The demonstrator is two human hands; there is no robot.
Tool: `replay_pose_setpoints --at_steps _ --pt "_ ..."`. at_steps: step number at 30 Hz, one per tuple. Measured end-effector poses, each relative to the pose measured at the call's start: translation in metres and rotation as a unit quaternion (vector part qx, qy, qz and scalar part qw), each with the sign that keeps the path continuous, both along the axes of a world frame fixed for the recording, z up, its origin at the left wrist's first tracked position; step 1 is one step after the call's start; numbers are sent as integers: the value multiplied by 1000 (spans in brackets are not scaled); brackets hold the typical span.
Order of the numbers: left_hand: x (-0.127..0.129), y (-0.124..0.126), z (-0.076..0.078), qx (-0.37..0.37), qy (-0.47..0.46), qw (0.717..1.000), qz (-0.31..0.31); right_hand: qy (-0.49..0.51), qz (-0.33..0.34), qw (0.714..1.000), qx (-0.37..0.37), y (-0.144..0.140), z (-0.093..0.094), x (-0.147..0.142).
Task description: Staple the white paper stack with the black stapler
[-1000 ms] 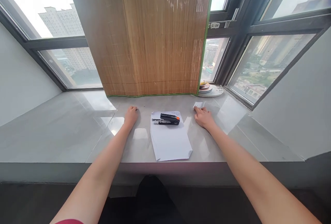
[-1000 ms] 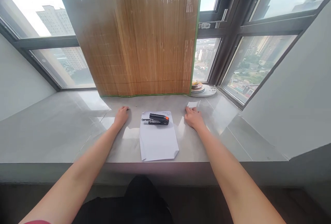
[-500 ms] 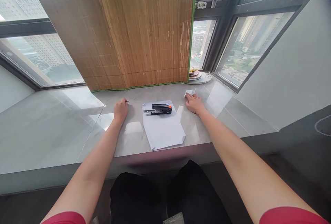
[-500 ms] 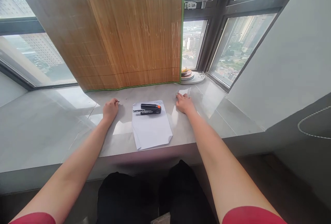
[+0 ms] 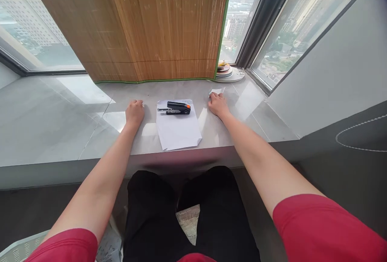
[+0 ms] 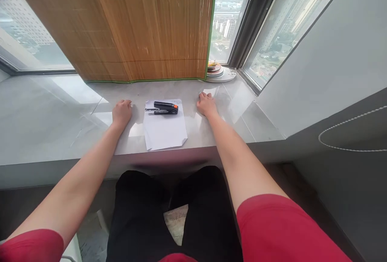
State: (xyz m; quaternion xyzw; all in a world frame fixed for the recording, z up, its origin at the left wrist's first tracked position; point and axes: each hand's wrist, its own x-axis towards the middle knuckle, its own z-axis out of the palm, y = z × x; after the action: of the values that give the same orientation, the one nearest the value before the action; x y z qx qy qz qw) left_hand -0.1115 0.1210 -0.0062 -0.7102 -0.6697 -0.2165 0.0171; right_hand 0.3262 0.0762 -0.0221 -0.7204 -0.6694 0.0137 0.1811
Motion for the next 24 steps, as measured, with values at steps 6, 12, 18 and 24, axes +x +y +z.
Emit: replay_pose_setpoints --at_steps 6,12,18,24 --pt "17 -33 -7 21 -12 998 -53 -4 -9 1000 7 0 -1 -1" --pt "29 -67 -8 63 -69 989 -112 -19 -17 1000 12 -9 7 -8" --pt "34 -72 -8 74 -77 990 -87 -15 -23 1000 9 -8 1 -8" --pt "36 -74 -6 54 -50 991 -113 27 -32 999 8 -8 3 -6"
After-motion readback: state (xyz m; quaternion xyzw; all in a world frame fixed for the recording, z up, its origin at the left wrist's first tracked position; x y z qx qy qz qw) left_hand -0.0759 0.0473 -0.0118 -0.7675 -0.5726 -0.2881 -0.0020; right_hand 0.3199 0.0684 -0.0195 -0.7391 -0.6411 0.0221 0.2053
